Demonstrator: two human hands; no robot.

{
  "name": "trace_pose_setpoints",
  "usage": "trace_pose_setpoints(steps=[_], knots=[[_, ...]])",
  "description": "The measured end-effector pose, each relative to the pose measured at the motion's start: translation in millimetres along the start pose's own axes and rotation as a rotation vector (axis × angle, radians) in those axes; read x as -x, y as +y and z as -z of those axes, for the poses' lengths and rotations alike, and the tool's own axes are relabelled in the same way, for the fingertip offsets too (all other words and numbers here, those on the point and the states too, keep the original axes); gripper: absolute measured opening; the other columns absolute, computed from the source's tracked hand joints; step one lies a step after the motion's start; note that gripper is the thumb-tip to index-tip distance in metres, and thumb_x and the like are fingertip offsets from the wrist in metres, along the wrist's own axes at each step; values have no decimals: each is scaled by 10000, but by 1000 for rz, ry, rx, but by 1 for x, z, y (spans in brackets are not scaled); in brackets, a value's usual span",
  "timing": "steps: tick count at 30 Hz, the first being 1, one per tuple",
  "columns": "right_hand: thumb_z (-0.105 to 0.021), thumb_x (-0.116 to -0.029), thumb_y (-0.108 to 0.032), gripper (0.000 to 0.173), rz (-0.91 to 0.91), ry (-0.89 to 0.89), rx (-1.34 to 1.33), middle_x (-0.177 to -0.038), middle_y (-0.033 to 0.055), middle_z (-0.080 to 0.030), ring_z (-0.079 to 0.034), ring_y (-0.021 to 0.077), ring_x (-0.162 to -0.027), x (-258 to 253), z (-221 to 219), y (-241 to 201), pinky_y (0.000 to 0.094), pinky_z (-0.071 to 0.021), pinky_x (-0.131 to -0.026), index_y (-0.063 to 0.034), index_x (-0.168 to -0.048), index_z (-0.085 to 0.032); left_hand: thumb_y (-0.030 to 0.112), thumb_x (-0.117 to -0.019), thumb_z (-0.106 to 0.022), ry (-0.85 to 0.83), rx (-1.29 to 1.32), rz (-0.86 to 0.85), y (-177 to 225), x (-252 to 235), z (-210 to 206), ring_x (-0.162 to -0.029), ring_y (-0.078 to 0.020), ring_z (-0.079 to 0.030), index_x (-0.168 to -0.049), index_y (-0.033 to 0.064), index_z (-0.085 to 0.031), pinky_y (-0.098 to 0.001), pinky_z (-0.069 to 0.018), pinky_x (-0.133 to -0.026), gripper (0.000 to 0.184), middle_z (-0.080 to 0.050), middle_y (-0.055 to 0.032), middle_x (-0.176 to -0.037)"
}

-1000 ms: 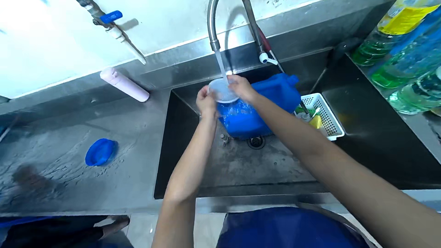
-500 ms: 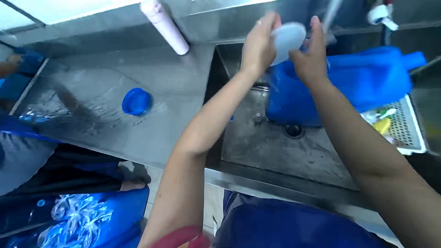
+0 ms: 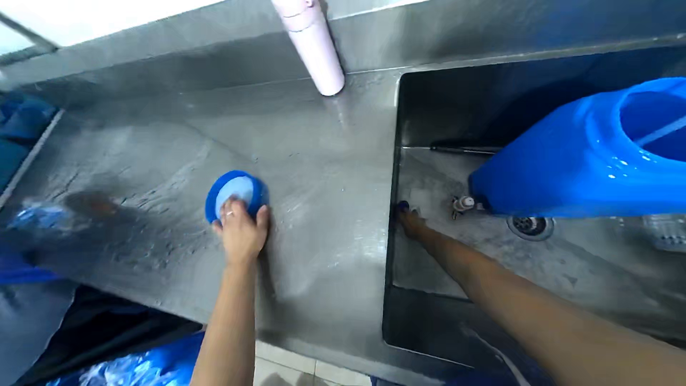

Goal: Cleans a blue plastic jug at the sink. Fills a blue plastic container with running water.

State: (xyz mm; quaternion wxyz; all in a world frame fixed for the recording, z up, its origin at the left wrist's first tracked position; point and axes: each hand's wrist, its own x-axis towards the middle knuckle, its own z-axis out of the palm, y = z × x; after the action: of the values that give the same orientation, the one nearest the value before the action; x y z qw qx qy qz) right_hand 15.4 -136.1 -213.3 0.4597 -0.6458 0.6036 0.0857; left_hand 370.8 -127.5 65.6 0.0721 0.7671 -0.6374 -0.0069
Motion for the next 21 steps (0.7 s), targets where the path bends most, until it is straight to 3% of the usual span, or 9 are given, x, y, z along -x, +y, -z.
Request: trace_pose_setpoints(steps=[4, 6, 7, 9, 11, 13, 15, 16, 21], knots=[[-387, -1121, -303, 486, -104, -97, -162, -1562, 297, -394, -414, 473, -1431, 59, -54, 42, 602, -363, -1157, -33, -1518, -456, 79, -1035, -540, 65, 319, -37, 41, 9, 16, -1321, -447, -543, -1223, -182, -591, -581, -410, -1108, 325, -566, -347, -1367], [-353, -1126, -282, 465, 6, -199, -107, -1511, 277, -486, -454, 465, -1410, 87, -70, 82, 633, -344, -1162, -59, -1513, -483, 99, -1061, -414, 146, 904, 49, 66, 24, 36, -1005, -104, -654, -1233, -55, -502, -281, -553, -885, 247, -631, -67, -1099], [-371, -1118, -206, 449, 77, -260, -37, -1504, 280, -496, -467, 472, -1401, 104, -65, 96, 651, -344, -1156, -47, -1529, -457, 164, -1074, -347, 94, 1203, 74, 74, 31, 47, -901, -57, -693, -1149, 100, -457, -267, -608, -796, 148, -666, 51, -988], [-553, -1024, -35, 427, 143, -303, 71, -1417, 333, -535, -529, 510, -1306, 144, -29, 109, 656, -399, -1082, 40, -1443, -515, 199, -1046, -349, 38, 1348, -18, 90, 48, 57, -856, -27, -711, -1093, 169, -445, -247, -622, -774, 111, -697, 120, -935], [-711, -895, 43, 493, 166, -244, 14, -1400, 366, -496, -523, 524, -1268, 187, 28, 109, 630, -434, -1054, 46, -1370, -580, 105, -1008, -439, 131, 908, -185, 106, 65, 47, -903, -17, -636, -1125, -66, -499, -209, -541, -837, 216, -620, -6, -993], [-752, -834, 92, 502, 262, -80, -83, -1409, 351, -486, -524, 502, -1263, 241, 92, 102, 600, -442, -1050, 35, -1316, -628, 68, -985, -554, 112, 466, -300, 113, 71, 29, -1161, -413, -629, -1172, -202, -580, -528, -494, -982, 329, -609, -355, -1278], [-730, -837, 102, 467, 418, 140, -71, -1387, 313, -540, -540, 464, -1276, 293, 159, 97, 582, -440, -1062, 21, -1290, -654, 56, -900, -667, 142, 291, -359, 131, 70, 17, -1387, -688, -300, -1123, -217, -582, -749, -269, -1122, 363, -343, -494, -1471], [-716, -852, 98, 459, 482, 259, -27, -1363, 280, -580, -563, 433, -1270, 313, 190, 97, 567, -450, -1062, 10, -1298, -654, 97, -874, -694, 199, 284, -380, 152, 72, 18, -1404, -716, -214, -1129, -224, -577, -762, -217, -1137, 426, -268, -513, -1497], [-744, -798, 123, 525, 520, 641, 194, -1316, 292, -604, -565, 454, -1262, 351, 329, 106, 589, -433, -1083, 58, -1305, -624, 95, -1027, -552, 32, 793, -355, 375, 113, 44, -1235, -362, -596, -1385, -142, -442, -464, -518, -1003, 443, -529, -318, -1400]])
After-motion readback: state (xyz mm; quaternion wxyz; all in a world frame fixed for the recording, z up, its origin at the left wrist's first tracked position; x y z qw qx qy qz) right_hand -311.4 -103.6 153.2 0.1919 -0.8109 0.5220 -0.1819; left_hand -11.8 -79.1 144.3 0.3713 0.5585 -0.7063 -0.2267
